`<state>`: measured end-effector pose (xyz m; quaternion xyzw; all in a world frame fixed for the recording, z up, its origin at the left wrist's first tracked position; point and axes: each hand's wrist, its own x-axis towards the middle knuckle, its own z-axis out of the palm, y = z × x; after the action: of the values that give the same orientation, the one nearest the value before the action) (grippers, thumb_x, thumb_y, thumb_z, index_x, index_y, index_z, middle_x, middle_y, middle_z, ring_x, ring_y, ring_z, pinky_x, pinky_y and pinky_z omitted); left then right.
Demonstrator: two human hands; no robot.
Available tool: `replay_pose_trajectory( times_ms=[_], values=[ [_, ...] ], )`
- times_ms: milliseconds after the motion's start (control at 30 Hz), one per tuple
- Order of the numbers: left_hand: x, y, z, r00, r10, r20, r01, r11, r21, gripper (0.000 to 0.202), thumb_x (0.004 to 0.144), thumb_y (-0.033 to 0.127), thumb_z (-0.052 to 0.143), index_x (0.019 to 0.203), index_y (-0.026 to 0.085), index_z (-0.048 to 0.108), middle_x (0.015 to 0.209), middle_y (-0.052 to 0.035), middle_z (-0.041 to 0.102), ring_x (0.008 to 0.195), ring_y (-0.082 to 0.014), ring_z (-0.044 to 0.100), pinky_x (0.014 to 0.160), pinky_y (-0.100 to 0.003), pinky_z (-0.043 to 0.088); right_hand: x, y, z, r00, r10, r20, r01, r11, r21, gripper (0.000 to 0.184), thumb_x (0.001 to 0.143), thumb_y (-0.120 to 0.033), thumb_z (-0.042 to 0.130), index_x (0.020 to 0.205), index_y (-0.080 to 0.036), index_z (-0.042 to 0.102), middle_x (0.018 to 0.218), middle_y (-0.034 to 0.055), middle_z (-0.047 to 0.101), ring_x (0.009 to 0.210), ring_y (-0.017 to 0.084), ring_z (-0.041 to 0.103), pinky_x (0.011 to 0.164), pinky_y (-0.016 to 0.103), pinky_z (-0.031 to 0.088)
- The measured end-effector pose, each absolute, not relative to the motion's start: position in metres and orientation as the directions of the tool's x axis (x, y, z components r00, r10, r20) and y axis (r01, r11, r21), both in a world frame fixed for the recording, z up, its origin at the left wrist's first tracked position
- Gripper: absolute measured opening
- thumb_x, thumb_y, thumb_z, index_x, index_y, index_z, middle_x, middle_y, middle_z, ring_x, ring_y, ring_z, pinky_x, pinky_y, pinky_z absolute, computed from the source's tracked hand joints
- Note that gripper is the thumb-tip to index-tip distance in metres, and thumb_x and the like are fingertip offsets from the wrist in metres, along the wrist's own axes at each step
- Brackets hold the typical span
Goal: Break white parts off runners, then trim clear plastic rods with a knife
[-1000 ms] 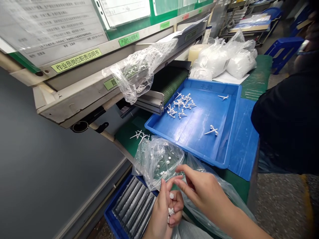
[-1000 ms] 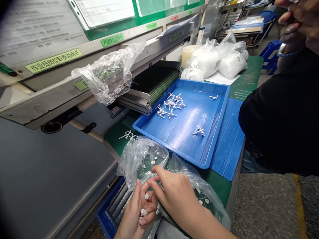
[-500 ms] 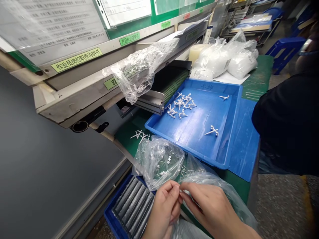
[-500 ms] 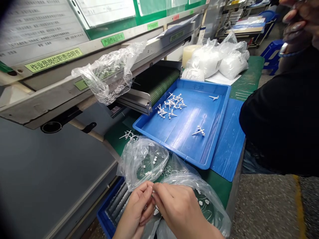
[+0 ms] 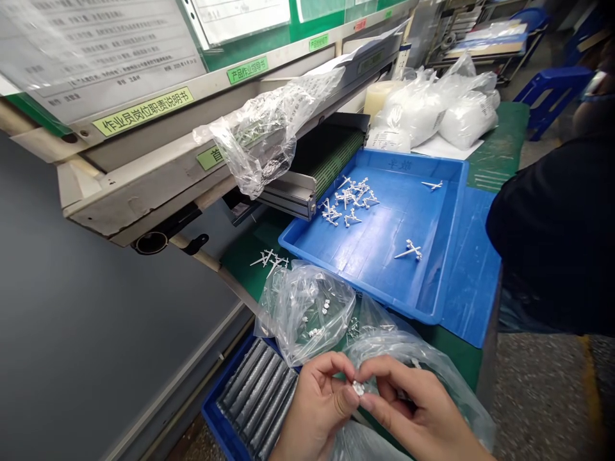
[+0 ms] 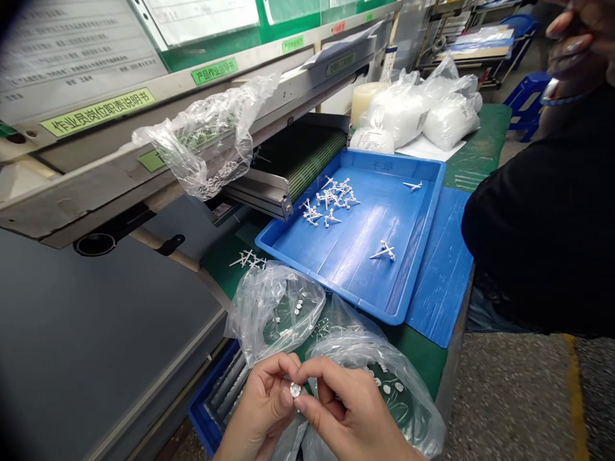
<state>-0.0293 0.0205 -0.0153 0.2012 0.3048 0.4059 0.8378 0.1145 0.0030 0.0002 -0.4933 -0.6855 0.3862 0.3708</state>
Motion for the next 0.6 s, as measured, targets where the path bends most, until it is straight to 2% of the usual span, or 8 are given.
replay_pose_trajectory(
  times_ms=[100,233,333,500,600],
  values=[
    [-0.0275,0.0183,-0.0204,0.490,0.819,-0.298,-0.592,0.564,0.576,0.022,0.061,0.030,0.078,0.070,0.014,0.065,0.061,0.0039,0.046,0.052,-0.0029,0.042,0.050,-0.014,0.031,0.1129,0.0034,0.0012,-0.232,0.960,0.153,0.372,0.233,-0.898,0.005,0.084,-0.024,0.053,0.086,-0.019,0.054,0.052,-0.0104,0.025,0.039,0.007,0.028,0.037,0.019,0.025],
    [-0.0260,0.0175,-0.0250,0.505,0.825,-0.254,-0.615,0.551,0.565,0.018,0.064,0.030,0.076,0.072,0.016,0.068,0.060,0.0047,0.046,0.045,-0.0005,0.035,0.048,-0.014,0.029,0.1113,0.0035,0.0019,-0.236,0.953,0.188,0.358,0.265,-0.895,0.005,0.083,-0.024,0.054,0.084,-0.019,0.053,0.052,-0.0106,0.025,0.039,0.007,0.027,0.037,0.018,0.024],
    [-0.0259,0.0178,-0.0255,0.507,0.821,-0.262,-0.617,0.558,0.554,0.018,0.063,0.030,0.076,0.070,0.016,0.068,0.059,0.0045,0.047,0.045,-0.0005,0.034,0.047,-0.014,0.029,0.1112,0.0031,0.0021,-0.247,0.951,0.186,0.358,0.268,-0.895,0.006,0.083,-0.024,0.054,0.082,-0.019,0.053,0.053,-0.0104,0.025,0.040,0.006,0.027,0.037,0.018,0.024],
    [-0.0265,0.0185,-0.0237,0.505,0.808,-0.303,-0.603,0.582,0.545,0.023,0.060,0.032,0.078,0.064,0.014,0.066,0.059,0.0029,0.048,0.052,-0.0039,0.042,0.048,-0.014,0.030,0.1119,0.0029,0.0011,-0.243,0.958,0.154,0.351,0.235,-0.907,0.009,0.084,-0.026,0.054,0.080,-0.019,0.053,0.052,-0.0105,0.024,0.040,0.006,0.026,0.037,0.018,0.023],
    [-0.0270,0.0183,-0.0225,0.514,0.801,-0.308,-0.599,0.592,0.539,0.024,0.061,0.033,0.078,0.065,0.014,0.064,0.058,0.0041,0.048,0.045,-0.0012,0.037,0.045,-0.014,0.028,0.1107,0.0023,0.0003,-0.243,0.958,0.151,0.342,0.230,-0.911,0.010,0.084,-0.028,0.054,0.079,-0.019,0.052,0.053,-0.0105,0.025,0.041,0.006,0.026,0.037,0.018,0.023]
  ],
)
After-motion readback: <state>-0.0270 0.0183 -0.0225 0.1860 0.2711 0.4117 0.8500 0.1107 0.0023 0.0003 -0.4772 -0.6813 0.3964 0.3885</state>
